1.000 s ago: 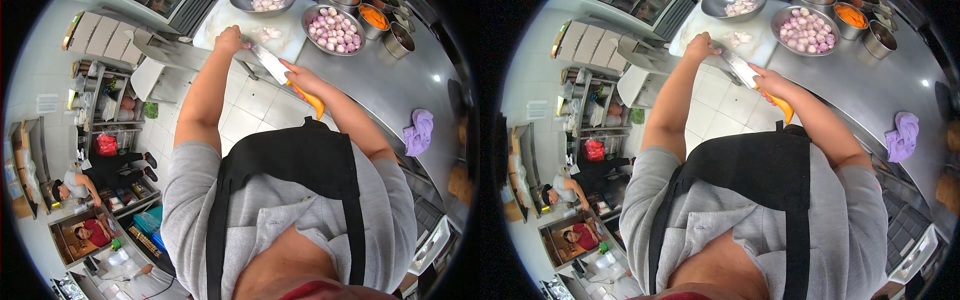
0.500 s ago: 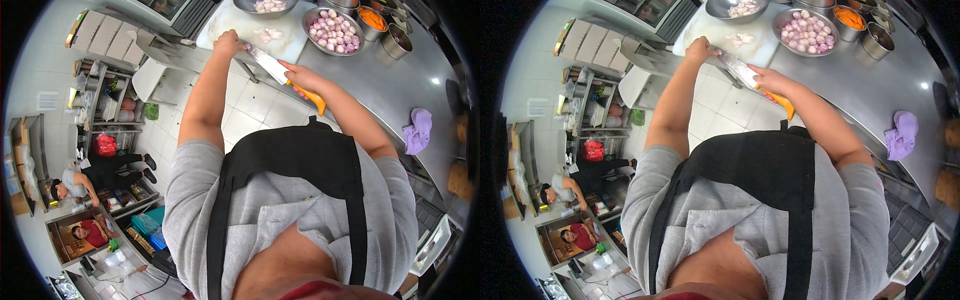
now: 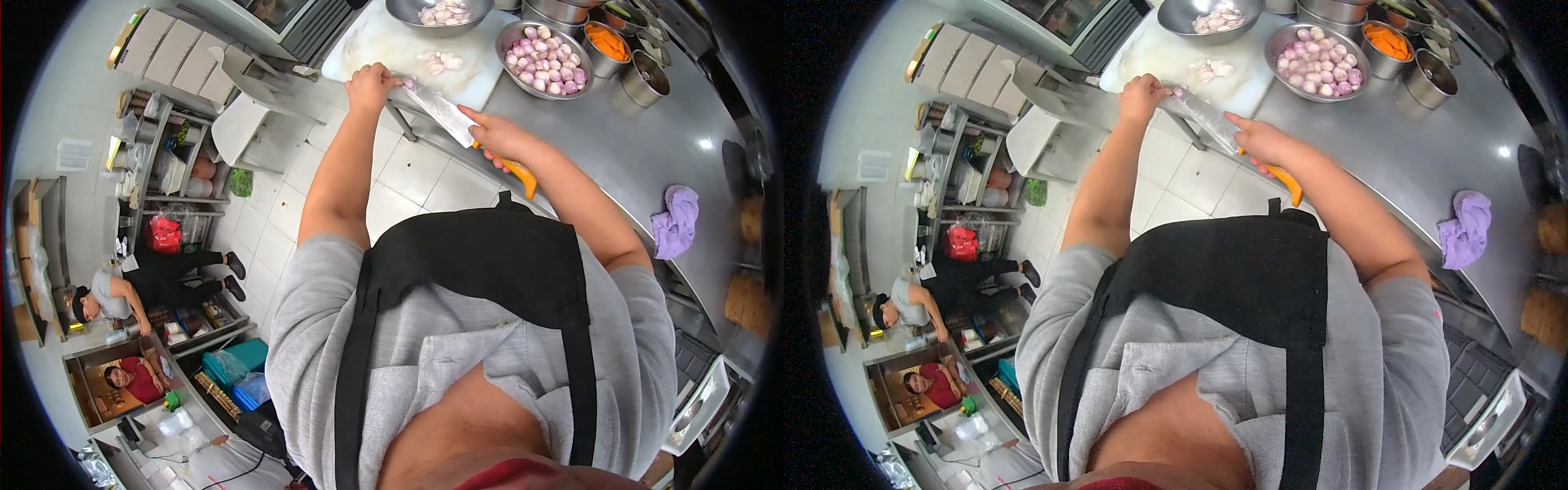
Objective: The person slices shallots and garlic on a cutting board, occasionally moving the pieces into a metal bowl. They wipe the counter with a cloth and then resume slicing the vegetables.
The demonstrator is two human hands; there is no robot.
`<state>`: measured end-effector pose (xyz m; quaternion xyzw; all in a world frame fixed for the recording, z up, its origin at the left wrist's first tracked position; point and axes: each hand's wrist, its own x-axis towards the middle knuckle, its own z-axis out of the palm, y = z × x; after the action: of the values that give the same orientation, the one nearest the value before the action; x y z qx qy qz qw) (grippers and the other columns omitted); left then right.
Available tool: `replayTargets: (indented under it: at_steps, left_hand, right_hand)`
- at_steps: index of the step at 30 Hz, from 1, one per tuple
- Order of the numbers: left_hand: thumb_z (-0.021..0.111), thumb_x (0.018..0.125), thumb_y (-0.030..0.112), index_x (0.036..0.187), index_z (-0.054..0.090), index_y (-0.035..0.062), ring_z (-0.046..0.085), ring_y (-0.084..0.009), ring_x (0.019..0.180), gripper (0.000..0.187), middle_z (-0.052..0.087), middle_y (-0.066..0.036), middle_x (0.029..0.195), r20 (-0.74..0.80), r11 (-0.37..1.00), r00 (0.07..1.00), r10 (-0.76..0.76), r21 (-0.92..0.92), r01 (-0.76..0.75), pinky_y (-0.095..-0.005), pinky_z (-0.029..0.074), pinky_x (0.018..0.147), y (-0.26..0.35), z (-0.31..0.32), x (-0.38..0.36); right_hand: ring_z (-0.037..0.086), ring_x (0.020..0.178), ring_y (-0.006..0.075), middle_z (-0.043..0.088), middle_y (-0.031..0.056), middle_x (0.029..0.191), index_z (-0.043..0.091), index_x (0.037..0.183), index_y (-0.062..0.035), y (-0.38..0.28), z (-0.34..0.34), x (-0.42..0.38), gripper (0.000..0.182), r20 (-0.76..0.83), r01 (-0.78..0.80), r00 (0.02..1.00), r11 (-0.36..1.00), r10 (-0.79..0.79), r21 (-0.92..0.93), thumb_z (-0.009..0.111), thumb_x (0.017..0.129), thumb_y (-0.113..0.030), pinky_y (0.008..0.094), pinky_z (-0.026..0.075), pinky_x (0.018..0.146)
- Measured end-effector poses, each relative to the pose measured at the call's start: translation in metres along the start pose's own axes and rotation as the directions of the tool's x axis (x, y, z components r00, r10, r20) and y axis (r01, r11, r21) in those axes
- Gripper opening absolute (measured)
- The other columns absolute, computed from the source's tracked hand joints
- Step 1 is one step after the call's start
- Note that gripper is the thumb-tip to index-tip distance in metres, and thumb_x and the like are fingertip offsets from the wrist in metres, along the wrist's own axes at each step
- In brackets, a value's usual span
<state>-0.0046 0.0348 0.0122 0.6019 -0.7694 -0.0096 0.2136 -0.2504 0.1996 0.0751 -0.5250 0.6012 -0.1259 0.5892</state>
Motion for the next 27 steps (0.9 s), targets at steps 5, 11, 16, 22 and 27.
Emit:
replayTargets:
  at_steps: [5,11,16,22,27]
  left_hand:
    - [0.076,0.070,0.035,0.083,0.070,0.0145,0.063,-0.0231,0.081,0.025,0.066,-0.004,0.083,-0.059,0.998,0.998,0.014,-0.052,-0.017,-0.0388,0.047,0.073,-0.008,0.015,0.001]
    - [0.073,0.074,0.031,0.086,0.071,0.0165,0.061,-0.0243,0.087,0.019,0.066,-0.005,0.087,0.022,0.990,1.000,-0.014,-0.142,0.017,-0.0403,0.046,0.079,0.022,-0.004,-0.008]
    - [0.071,0.075,0.033,0.086,0.070,0.0181,0.057,-0.0251,0.094,0.018,0.065,-0.004,0.091,0.069,0.987,0.998,-0.014,-0.161,0.025,-0.0421,0.044,0.081,0.019,-0.001,-0.007]
    - [0.073,0.074,0.029,0.088,0.071,0.0170,0.058,-0.0271,0.092,0.018,0.064,-0.007,0.095,0.063,0.999,0.997,0.049,-0.020,-0.048,-0.0377,0.046,0.083,0.022,-0.008,-0.019]
    - [0.075,0.075,0.027,0.088,0.069,0.0105,0.061,-0.0208,0.081,0.022,0.066,-0.007,0.086,0.098,0.949,0.991,-0.091,-0.294,0.116,-0.0337,0.049,0.075,0.011,0.005,-0.016]
  right_hand:
    - [0.043,0.044,0.0105,0.044,0.0032,0.066,0.023,0.146,-0.0364,0.004,0.000,0.010,0.052,0.044,0.010,0.999,0.999,-0.013,0.053,0.035,0.095,-0.027,0.0276,0.041,0.040]
    - [0.044,0.045,0.0109,0.045,0.0032,0.066,0.024,0.145,-0.0387,0.000,0.001,0.012,0.052,0.019,0.033,0.999,0.999,-0.033,0.000,0.034,0.095,-0.028,0.0278,0.041,0.041]
    - [0.044,0.044,0.0141,0.045,0.0054,0.065,0.025,0.145,-0.0355,0.003,-0.004,0.016,0.053,0.022,0.051,0.998,0.998,-0.052,0.022,0.035,0.095,-0.024,0.0307,0.041,0.040]
    - [0.044,0.042,0.0141,0.046,0.0057,0.065,0.027,0.145,-0.0356,0.008,-0.022,0.019,0.053,-0.061,0.063,0.996,0.998,-0.063,0.007,0.037,0.094,-0.024,0.0310,0.041,0.040]
    - [0.044,0.043,0.0134,0.046,0.0049,0.066,0.028,0.144,-0.0352,0.013,-0.023,0.016,0.053,-0.105,0.094,0.991,0.994,-0.089,0.046,0.040,0.094,-0.024,0.0307,0.041,0.040]
